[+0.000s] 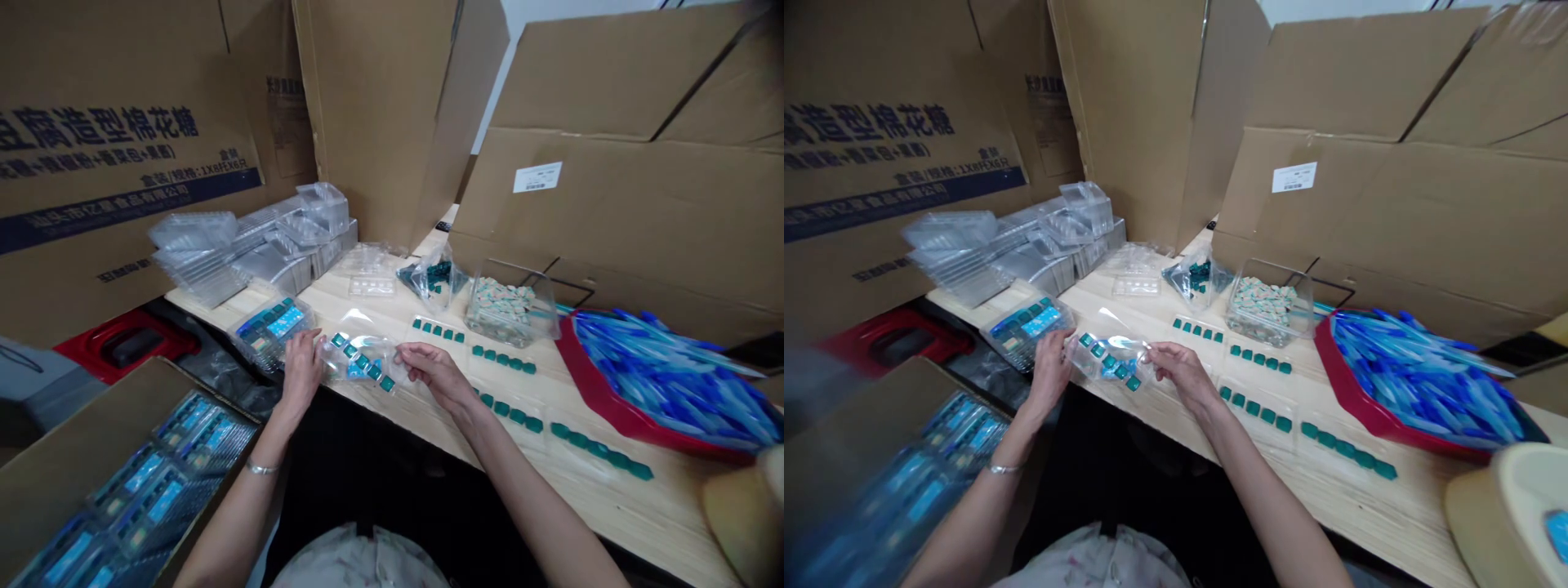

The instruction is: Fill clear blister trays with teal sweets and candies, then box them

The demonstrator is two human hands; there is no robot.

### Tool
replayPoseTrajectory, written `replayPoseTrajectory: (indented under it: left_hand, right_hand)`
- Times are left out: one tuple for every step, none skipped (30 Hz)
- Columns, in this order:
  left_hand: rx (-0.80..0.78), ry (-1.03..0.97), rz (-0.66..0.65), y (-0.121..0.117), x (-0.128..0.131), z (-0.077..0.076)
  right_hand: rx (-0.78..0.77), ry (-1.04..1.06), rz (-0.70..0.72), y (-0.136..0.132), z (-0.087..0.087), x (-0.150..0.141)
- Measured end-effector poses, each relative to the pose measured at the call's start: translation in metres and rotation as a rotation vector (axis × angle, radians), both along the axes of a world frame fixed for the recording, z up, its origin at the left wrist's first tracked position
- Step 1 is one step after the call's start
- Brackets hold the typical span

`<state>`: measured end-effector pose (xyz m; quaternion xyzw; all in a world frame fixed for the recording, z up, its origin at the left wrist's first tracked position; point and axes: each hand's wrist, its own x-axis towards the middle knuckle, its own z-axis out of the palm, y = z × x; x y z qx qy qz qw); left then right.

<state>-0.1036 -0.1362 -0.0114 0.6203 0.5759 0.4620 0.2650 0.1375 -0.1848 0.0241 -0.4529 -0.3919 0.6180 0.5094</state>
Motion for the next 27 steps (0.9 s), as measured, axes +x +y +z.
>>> replayPoseTrajectory:
  left_hand:
    - [-0.074,-0.173,-0.084,-0.002,0.001,0.003]
    - [-0.185,-0.373,-0.205,-0.005,0.002,0.007]
    - [-0.318,-0.580,-0.348,-0.009,0.004,0.009]
    - [-0.455,-0.774,-0.492,-0.014,0.007,0.011]
    - [-0.578,-0.941,-0.617,-0.019,0.009,0.013]
    - [-0.677,-1.074,-0.706,-0.024,0.011,0.015]
    - [-0.747,-1.179,-0.755,-0.030,0.012,0.017]
    - [-0.790,-1.259,-0.775,-0.036,0.013,0.018]
    - [-0.815,-1.316,-0.777,-0.041,0.013,0.019]
    - [-0.832,-1.353,-0.772,-0.047,0.012,0.020]
    - [-0.841,-1.375,-0.765,-0.052,0.011,0.021]
    - [-0.847,-1.385,-0.757,-0.057,0.010,0.022]
    - [-0.851,-1.383,-0.749,-0.062,0.009,0.022]
    - [-0.855,-1.371,-0.737,-0.066,0.008,0.023]
    - [-0.858,-1.347,-0.722,-0.071,0.007,0.023]
    - [-0.860,-1.314,-0.702,-0.075,0.007,0.024]
    - [-0.859,-1.276,-0.677,-0.080,0.007,0.024]
    - [-0.858,-1.236,-0.650,-0.084,0.007,0.025]
    - [-0.855,-1.199,-0.622,-0.089,0.007,0.025]
    - [-0.855,-1.172,-0.597,-0.093,0.007,0.025]
    - [-0.858,-1.155,-0.574,-0.097,0.006,0.025]
    - [-0.865,-1.149,-0.553,-0.101,0.005,0.023]
    - [-0.873,-1.152,-0.533,-0.104,0.004,0.020]
    - [-0.880,-1.162,-0.509,-0.107,0.003,0.015]
    - [-0.879,-1.168,-0.483,-0.110,0.002,0.009]
    - [-0.866,-1.162,-0.455,-0.112,0.001,0.002]
    - [-0.842,-1.132,-0.426,-0.114,0.002,-0.007]
  right_hand:
    - [0.003,0.002,0.017,0.000,0.000,-0.001]
    - [0.005,0.004,0.034,-0.001,0.000,-0.003]
    - [0.006,0.007,0.052,-0.001,0.000,-0.005]
    - [0.007,0.010,0.070,-0.002,-0.001,-0.007]
    - [0.008,0.015,0.091,-0.002,-0.002,-0.009]
    - [0.008,0.021,0.109,-0.003,-0.003,-0.011]
    - [0.005,0.026,0.124,-0.005,-0.004,-0.012]
    - [0.001,0.029,0.134,-0.006,-0.006,-0.013]
    - [-0.006,0.029,0.142,-0.008,-0.007,-0.013]
    - [-0.015,0.025,0.150,-0.011,-0.009,-0.013]
    - [-0.024,0.018,0.161,-0.014,-0.011,-0.012]
    - [-0.032,0.011,0.174,-0.017,-0.012,-0.012]
    - [-0.040,0.005,0.189,-0.020,-0.014,-0.011]
    - [-0.047,0.000,0.198,-0.023,-0.016,-0.011]
    - [-0.052,-0.003,0.203,-0.027,-0.017,-0.011]
    - [-0.058,-0.008,0.204,-0.031,-0.019,-0.012]
    - [-0.062,-0.014,0.201,-0.034,-0.020,-0.012]
    - [-0.067,-0.020,0.199,-0.038,-0.021,-0.013]
    - [-0.073,-0.026,0.201,-0.042,-0.022,-0.014]
    - [-0.080,-0.030,0.207,-0.046,-0.023,-0.014]
    - [-0.085,-0.032,0.213,-0.049,-0.024,-0.014]
    - [-0.090,-0.031,0.219,-0.053,-0.024,-0.014]
    - [-0.092,-0.029,0.225,-0.057,-0.024,-0.014]
    - [-0.093,-0.026,0.228,-0.061,-0.024,-0.013]
    - [-0.091,-0.023,0.227,-0.066,-0.024,-0.012]
    - [-0.089,-0.020,0.224,-0.069,-0.024,-0.010]
    - [-0.087,-0.019,0.221,-0.073,-0.024,-0.009]
